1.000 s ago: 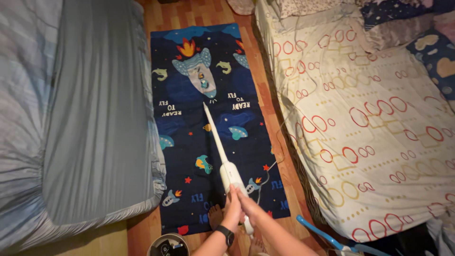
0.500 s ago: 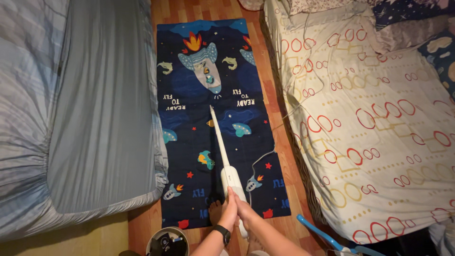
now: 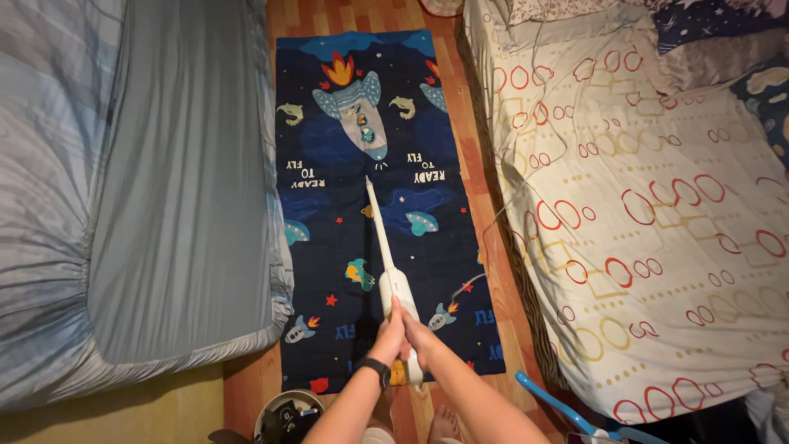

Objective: The person cleans a small rug using a handheld vacuum cleaner, moving the nozzle across the rug surface and then disconnecting the nozzle attachment by hand.

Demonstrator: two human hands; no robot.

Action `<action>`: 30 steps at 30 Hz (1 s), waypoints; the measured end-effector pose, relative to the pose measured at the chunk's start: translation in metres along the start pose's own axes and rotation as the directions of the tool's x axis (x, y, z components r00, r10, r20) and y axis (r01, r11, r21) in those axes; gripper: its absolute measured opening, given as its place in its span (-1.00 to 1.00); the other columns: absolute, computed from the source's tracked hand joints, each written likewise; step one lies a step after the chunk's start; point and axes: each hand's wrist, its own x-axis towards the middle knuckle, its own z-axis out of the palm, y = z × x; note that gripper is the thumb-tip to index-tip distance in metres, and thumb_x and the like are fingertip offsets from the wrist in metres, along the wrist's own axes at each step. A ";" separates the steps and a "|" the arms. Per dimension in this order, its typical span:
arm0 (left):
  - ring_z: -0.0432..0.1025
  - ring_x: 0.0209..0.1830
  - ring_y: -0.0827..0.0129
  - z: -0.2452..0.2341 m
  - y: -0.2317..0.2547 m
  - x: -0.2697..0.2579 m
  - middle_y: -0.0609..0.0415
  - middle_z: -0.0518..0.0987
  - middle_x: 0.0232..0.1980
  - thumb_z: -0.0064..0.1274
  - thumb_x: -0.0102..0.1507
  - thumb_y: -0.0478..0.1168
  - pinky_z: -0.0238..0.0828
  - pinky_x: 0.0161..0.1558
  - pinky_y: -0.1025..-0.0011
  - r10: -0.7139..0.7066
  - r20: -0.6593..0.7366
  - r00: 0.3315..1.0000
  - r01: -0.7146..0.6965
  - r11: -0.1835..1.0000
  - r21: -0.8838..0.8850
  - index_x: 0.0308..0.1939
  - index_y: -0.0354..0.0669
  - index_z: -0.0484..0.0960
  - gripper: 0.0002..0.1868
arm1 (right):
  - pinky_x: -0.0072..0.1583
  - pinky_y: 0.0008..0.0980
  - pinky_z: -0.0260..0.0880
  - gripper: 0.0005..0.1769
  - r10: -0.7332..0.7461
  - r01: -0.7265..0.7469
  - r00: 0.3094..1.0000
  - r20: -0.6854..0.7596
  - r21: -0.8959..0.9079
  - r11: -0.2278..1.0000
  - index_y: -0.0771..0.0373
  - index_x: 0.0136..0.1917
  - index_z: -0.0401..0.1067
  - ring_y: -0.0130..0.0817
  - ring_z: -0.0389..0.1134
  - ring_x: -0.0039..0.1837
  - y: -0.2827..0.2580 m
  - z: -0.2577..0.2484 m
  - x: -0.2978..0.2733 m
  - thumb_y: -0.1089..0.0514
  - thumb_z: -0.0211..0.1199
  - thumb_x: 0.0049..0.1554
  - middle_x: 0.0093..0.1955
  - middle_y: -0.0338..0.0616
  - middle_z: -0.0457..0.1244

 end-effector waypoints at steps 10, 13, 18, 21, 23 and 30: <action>0.33 -0.71 0.37 0.046 -0.077 -0.053 0.04 0.48 -0.52 -0.33 0.24 0.54 0.23 -0.65 0.44 -0.127 0.026 0.992 0.124 0.988 0.089 0.37 0.14 0.45 -0.16 | -0.41 -0.49 0.09 -0.25 -0.025 0.018 0.997 0.071 0.103 0.995 0.07 0.15 0.51 -0.48 0.21 -0.42 0.087 -0.065 -0.058 -0.58 0.04 0.14 -0.30 -0.26 0.32; 0.31 -0.72 0.42 0.056 -0.080 -0.062 0.10 0.47 -0.52 -0.32 0.27 0.54 0.19 -0.67 0.47 -0.089 0.075 0.993 0.085 0.995 0.056 0.39 0.10 0.44 -0.15 | -0.51 -0.52 -0.02 -0.21 -0.049 0.027 0.987 0.151 0.144 0.989 0.12 0.08 0.41 -0.50 0.06 -0.53 0.097 -0.082 -0.052 -0.65 0.07 0.19 -0.43 -0.27 0.14; 0.27 -0.78 0.38 0.059 -0.065 -0.077 0.08 0.36 -0.60 -0.38 0.22 0.54 0.07 -0.70 0.45 -0.107 0.109 0.988 0.105 0.994 0.019 0.39 0.16 0.35 -0.15 | -0.35 -0.37 0.39 -0.34 0.111 -0.105 0.993 -0.041 0.120 0.987 0.05 0.12 0.46 -0.42 0.37 -0.40 0.062 -0.066 -0.088 -0.50 -0.05 0.21 -0.28 -0.10 0.41; 0.25 -0.80 0.38 0.056 -0.054 -0.066 0.09 0.35 -0.63 -0.38 0.24 0.56 0.05 -0.72 0.46 -0.017 0.138 0.990 0.021 0.999 -0.025 0.36 0.05 0.38 -0.11 | -0.33 -0.36 0.40 -0.37 0.077 -0.097 0.993 0.095 0.222 0.970 0.17 0.12 0.45 -0.36 0.34 -0.42 0.045 -0.066 -0.072 -0.43 0.02 0.28 -0.28 -0.03 0.40; 0.24 -0.80 0.37 0.058 -0.053 -0.056 0.08 0.32 -0.63 -0.35 0.25 0.56 0.09 -0.73 0.44 0.015 0.126 0.992 -0.007 0.998 -0.067 0.32 -0.03 0.43 -0.10 | -0.43 -0.41 0.19 -0.41 0.000 -0.055 0.979 0.202 0.266 0.962 0.16 0.02 0.40 -0.39 0.17 -0.51 0.051 -0.073 -0.044 -0.42 0.10 0.24 -0.39 -0.15 0.25; 0.32 -0.73 0.41 0.097 -0.059 -0.051 0.12 0.40 -0.59 -0.33 0.23 0.57 0.27 -0.65 0.47 -0.108 0.114 0.988 0.101 0.993 0.067 0.18 -0.08 0.55 -0.11 | -0.54 -0.59 -0.06 -0.40 0.044 -0.134 0.970 0.240 0.373 0.918 0.11 -0.17 0.26 -0.60 -0.03 -0.59 0.080 -0.137 -0.011 -0.46 0.15 0.23 -0.51 -0.35 0.03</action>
